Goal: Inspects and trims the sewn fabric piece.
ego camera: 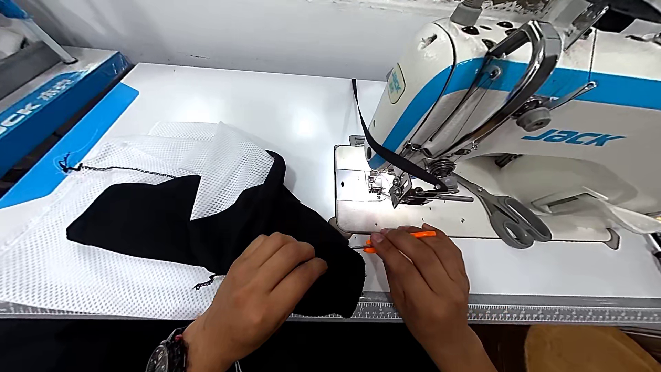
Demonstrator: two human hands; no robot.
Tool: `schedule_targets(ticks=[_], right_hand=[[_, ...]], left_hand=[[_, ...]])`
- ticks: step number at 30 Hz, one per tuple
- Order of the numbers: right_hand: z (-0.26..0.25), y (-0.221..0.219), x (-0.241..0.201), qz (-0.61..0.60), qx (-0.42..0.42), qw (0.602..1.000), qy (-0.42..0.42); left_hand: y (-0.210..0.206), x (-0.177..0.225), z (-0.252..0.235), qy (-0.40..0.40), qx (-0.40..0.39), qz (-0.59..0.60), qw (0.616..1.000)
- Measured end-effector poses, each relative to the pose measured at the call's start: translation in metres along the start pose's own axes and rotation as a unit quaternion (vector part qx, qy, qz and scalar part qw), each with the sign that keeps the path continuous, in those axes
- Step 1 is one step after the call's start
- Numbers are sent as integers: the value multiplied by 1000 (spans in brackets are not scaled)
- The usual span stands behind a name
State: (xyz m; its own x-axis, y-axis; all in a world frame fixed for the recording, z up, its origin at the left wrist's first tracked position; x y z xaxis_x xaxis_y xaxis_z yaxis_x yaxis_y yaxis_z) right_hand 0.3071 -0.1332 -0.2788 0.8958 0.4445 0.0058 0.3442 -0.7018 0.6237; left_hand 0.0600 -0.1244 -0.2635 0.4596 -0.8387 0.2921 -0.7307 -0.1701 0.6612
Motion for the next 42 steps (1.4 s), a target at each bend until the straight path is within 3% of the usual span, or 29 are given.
schedule_targets(ticks=[16, 20, 23, 25, 27, 30, 32, 34, 36, 39, 42], right_hand=[[2, 1, -12, -38, 32, 999, -17], [24, 43, 45, 69, 14, 986, -151], [60, 83, 117, 146, -37, 940, -306], [77, 96, 155, 207, -94, 915, -332], [77, 101, 170, 241, -138, 912, -301], [45, 96, 127, 163, -104, 948, -252], [15, 71, 56, 26, -63, 976, -207], [-12, 34, -18, -109, -53, 979, -165], [-32, 3, -60, -152, 20, 981, -116], [-36, -13, -66, -162, 126, 977, -52], [-34, -15, -54, -147, 133, 979, -41]], left_hand=[[-3, 1, 6, 21, 11, -28, 999], [2, 1, 5, 15, 2, -40, 999], [3, 2, 4, 28, -27, -67, 997], [7, 3, 2, 46, -44, -99, 993], [13, 3, -1, 58, -54, -126, 989], [20, 6, 1, 47, -33, -133, 989], [23, 9, 1, 30, -3, -133, 991], [28, 12, -1, 2, 14, -120, 993], [35, 12, -3, -24, 23, -106, 994], [44, 1, 4, -34, 78, -102, 991], [43, -14, 17, 0, 141, -88, 986]])
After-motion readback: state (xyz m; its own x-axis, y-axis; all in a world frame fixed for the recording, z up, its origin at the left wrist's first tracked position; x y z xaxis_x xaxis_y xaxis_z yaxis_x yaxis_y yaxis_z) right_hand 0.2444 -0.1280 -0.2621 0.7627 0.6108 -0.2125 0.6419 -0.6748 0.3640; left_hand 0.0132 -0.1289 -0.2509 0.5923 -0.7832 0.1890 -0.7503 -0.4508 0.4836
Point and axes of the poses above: each hand's wrist, its own z-axis away from the middle knuckle, its own y-axis out of the back of the hand, x = y × z, the point moved 2 cm from there along -z, towards the middle knuckle, and after that the axes turned 9 degrees about z, right-handed, at the moved point
